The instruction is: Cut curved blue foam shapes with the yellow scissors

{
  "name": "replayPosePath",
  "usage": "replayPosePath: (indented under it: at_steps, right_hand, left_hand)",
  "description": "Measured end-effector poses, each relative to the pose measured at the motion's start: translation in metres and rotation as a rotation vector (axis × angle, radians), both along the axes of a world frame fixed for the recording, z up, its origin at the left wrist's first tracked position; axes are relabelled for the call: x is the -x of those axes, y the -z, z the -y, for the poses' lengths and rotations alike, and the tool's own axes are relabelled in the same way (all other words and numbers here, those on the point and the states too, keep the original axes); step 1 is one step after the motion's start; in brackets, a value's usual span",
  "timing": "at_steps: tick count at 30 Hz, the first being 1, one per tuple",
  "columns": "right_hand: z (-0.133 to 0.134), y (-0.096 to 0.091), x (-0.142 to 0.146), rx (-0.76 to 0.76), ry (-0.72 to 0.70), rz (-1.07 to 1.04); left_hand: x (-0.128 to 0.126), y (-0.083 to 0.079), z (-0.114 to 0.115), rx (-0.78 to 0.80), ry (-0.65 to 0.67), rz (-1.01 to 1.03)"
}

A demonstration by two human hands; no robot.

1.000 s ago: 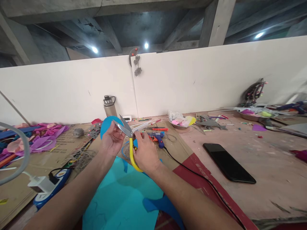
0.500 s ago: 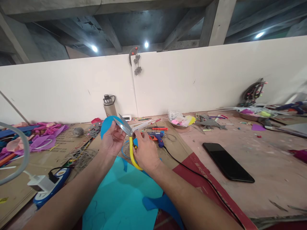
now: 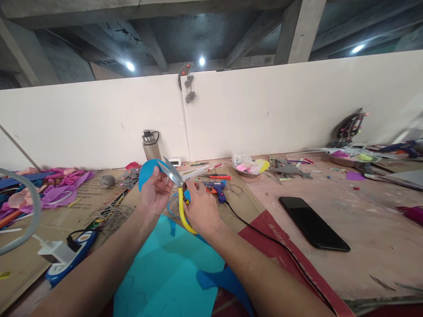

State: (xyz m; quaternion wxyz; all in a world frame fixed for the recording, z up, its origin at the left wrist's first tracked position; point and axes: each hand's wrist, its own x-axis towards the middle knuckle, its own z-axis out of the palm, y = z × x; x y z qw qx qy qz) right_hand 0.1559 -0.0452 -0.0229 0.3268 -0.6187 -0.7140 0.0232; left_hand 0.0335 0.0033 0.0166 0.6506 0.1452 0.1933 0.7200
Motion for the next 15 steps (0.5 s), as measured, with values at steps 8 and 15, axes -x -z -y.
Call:
replayPosePath:
  at_steps: [8,15]
  right_hand:
    - [-0.0014,0.0014,-0.0021,-0.019,-0.001,0.025]
    - [-0.0028,0.0018,-0.0039,-0.057,0.001,0.071]
  left_hand:
    - [0.0035,0.0034,-0.0049,-0.012,0.005,-0.022]
    - [0.0072,0.0081,-0.0087,-0.018,0.002,-0.050]
